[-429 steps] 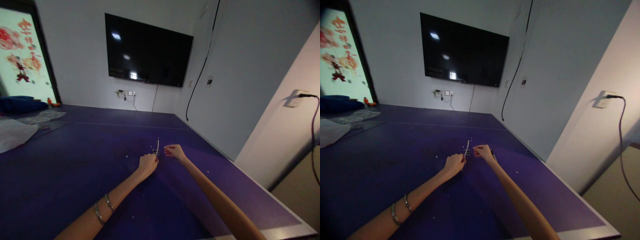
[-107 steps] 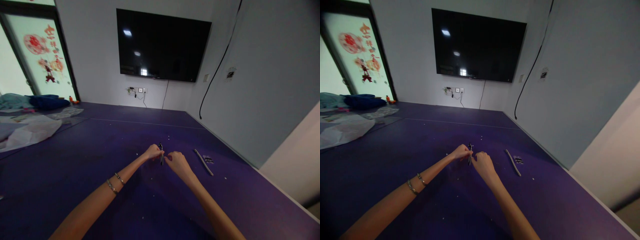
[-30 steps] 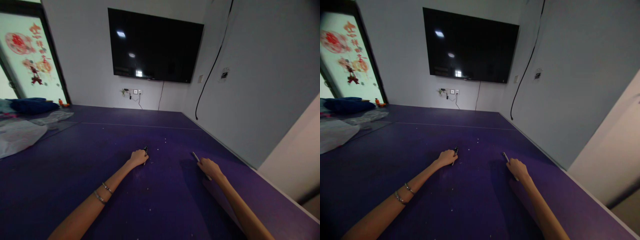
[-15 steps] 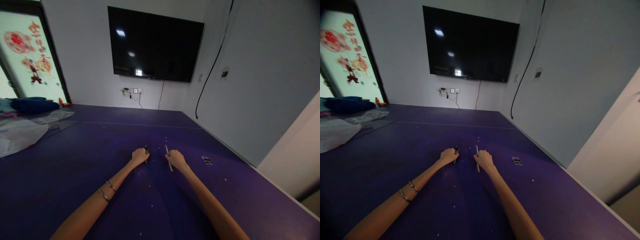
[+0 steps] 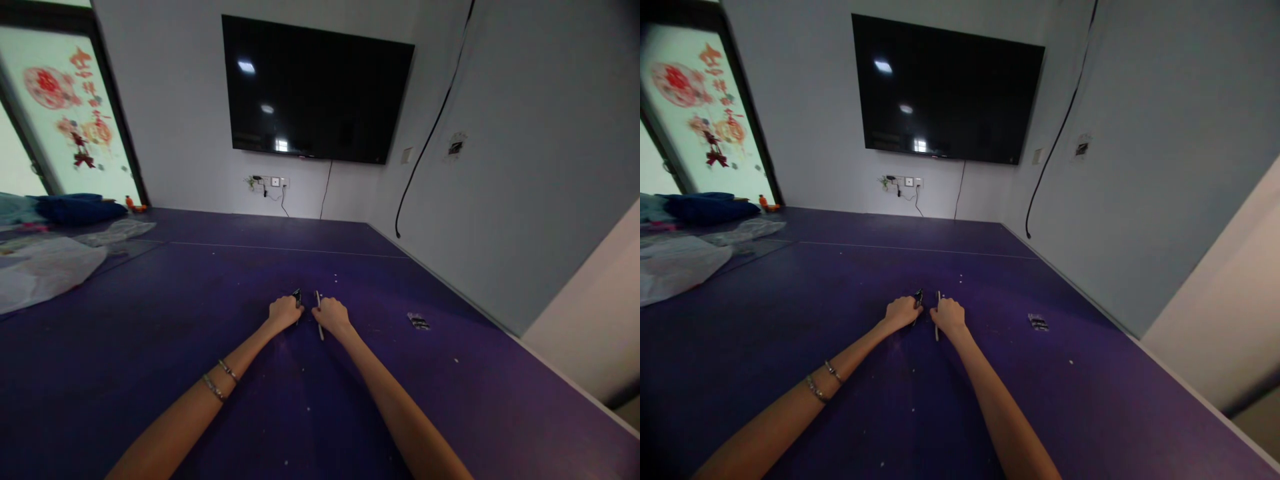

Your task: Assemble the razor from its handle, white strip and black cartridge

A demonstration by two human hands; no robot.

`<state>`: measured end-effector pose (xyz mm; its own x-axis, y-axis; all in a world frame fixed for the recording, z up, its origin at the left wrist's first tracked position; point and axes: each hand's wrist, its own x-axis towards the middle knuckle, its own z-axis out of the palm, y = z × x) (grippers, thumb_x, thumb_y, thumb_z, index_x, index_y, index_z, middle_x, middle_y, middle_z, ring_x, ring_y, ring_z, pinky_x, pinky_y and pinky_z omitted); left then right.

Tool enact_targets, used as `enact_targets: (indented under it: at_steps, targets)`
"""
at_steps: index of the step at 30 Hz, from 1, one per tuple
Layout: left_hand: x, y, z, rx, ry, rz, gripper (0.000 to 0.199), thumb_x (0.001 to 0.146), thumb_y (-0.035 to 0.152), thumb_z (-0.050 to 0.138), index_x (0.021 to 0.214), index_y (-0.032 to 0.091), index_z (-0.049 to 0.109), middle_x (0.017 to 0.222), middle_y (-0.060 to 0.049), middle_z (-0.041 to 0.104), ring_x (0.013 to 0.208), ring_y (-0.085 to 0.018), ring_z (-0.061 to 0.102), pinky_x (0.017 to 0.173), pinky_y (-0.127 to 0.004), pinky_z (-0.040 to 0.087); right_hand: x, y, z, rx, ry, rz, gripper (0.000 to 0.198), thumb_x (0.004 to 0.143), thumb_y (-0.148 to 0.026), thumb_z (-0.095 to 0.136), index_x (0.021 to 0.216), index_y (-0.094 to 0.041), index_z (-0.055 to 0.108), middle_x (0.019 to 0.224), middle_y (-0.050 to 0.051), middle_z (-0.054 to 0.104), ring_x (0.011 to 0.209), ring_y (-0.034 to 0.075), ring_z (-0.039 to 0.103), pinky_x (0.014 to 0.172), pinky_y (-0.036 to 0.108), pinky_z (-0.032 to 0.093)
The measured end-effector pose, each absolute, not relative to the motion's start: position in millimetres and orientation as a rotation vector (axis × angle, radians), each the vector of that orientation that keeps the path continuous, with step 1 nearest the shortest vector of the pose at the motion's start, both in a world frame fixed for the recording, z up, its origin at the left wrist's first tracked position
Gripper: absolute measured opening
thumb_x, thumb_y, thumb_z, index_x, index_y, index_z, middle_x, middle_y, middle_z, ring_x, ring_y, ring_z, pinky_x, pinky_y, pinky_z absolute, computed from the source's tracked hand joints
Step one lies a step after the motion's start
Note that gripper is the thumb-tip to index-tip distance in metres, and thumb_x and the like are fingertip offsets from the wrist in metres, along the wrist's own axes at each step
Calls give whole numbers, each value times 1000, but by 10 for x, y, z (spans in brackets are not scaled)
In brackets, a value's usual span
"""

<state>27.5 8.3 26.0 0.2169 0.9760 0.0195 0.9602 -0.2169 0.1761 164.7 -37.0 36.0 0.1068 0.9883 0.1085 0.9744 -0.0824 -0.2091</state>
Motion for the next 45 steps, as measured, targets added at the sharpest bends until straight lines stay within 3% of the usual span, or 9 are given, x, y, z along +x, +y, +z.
enact_targets:
  at_steps: [11, 15, 21, 29, 37, 45]
  targets:
    - [268, 92, 239, 2332, 1873, 201, 40, 82, 46, 42, 99, 17, 64, 102, -15, 65, 97, -26, 61, 78, -32, 47, 1610, -324, 291, -2137, -1935, 99, 36, 81, -35, 44, 95, -11, 66, 97, 18, 65, 90, 26, 63, 74, 32, 46]
    - [252, 125, 209, 2319, 1856, 292, 50, 85, 51, 32, 97, 16, 65, 100, -15, 66, 93, -28, 62, 75, -35, 47, 1810, -319, 364, -2079, -1905, 156, 33, 79, -40, 48, 88, -15, 67, 90, 13, 67, 86, 25, 63, 72, 30, 45]
    - [195, 210, 189, 2260, 1836, 447, 46, 89, 42, 28, 91, 16, 65, 97, -14, 66, 88, -23, 63, 72, -29, 45, 2652, -321, 488, -1661, -1993, 336, 21, 74, -24, 55, 88, -14, 67, 92, 7, 67, 84, 16, 61, 76, 25, 44]
    - [99, 295, 108, 2227, 1844, 696, 39, 89, 34, 30, 84, 17, 65, 90, -11, 67, 82, -19, 61, 64, -25, 39, 4108, -564, 344, -1735, -1979, 206, 51, 60, -12, 61, 111, -17, 60, 115, 11, 59, 104, 24, 55, 91, 36, 42]
    - [38, 372, 4, 2235, 1723, 964, 37, 85, 34, 35, 68, 17, 63, 70, -6, 63, 64, -16, 55, 55, -24, 29, 4795, -838, 310, -1837, -2028, 472, 63, 54, -15, 59, 116, -16, 59, 119, 10, 59, 109, 28, 53, 94, 38, 40]
    - [23, 407, -7, 2194, 1704, 1002, 35, 83, 32, 37, 61, 17, 59, 60, -3, 58, 57, -14, 49, 53, -23, 26, 4804, -836, 282, -1754, -1982, 636, 61, 50, -18, 63, 110, -17, 62, 112, 8, 63, 104, 26, 56, 91, 37, 42]
